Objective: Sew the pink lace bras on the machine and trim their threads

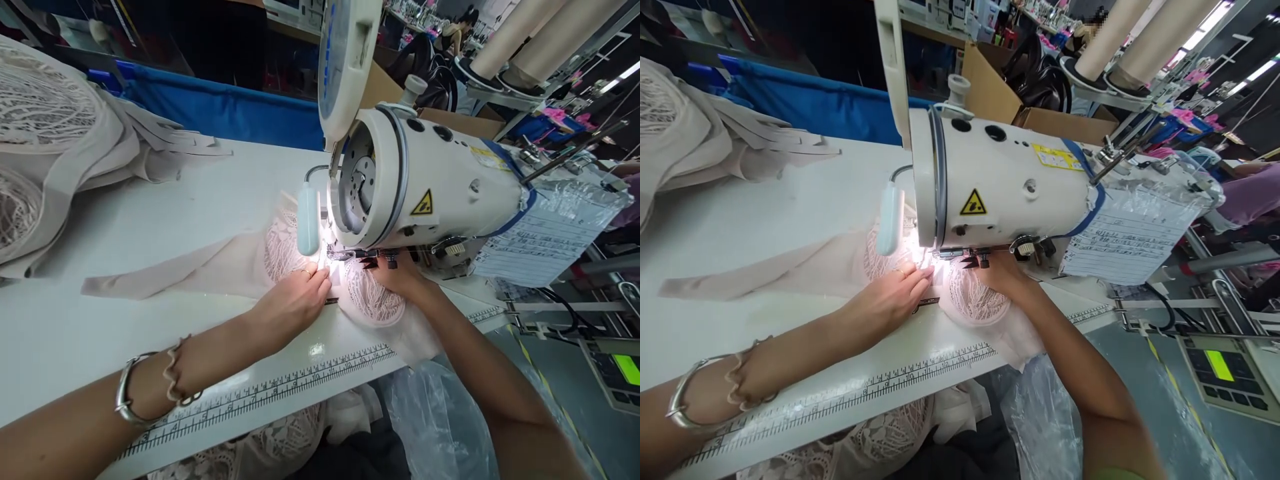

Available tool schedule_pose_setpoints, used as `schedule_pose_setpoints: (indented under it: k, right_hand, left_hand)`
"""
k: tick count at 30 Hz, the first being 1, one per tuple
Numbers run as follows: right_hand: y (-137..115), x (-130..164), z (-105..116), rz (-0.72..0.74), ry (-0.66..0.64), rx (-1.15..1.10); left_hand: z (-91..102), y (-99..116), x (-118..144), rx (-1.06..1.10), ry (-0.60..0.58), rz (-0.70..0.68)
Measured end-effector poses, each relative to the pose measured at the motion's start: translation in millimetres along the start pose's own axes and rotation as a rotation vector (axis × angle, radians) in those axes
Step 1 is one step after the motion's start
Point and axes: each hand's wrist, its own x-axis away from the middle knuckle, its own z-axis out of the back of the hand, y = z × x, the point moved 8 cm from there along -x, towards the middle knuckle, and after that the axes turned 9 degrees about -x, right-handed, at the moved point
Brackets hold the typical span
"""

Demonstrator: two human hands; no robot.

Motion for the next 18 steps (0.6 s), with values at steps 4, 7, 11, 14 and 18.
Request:
schedule_pose_setpoints:
  k: [4,7,11,14,18]
  right_hand:
    - [-15.5,3.3,-4.2,0.144,-0.073,0.015]
    - [-29.8,8.4,-3.5,0.278,-0.107,-0.007]
    - [-37.0,12.1,-4.9,0.325,-0.179,0.003]
    - [-37.4,12.2,-5.8,0.305,-0.199,0.01]
    - [-37.1,11.6,-8.8,0.287,-0.216,-0.026]
  left_hand:
    - [-3.7,3.1,2.6,-0.116,0.012,-0.039]
    - [-6.3,0.1,7.2,-0.156,0.001,-0.036]
    - [-6.3,-4.5,9.6,-0.159,-0.008,-0.02]
    - [-6.9,-3.8,7.4,-0.192,-0.016,-0.044]
    - [-3.2,-9.7,5.2,-0.148,0.051,0.01]
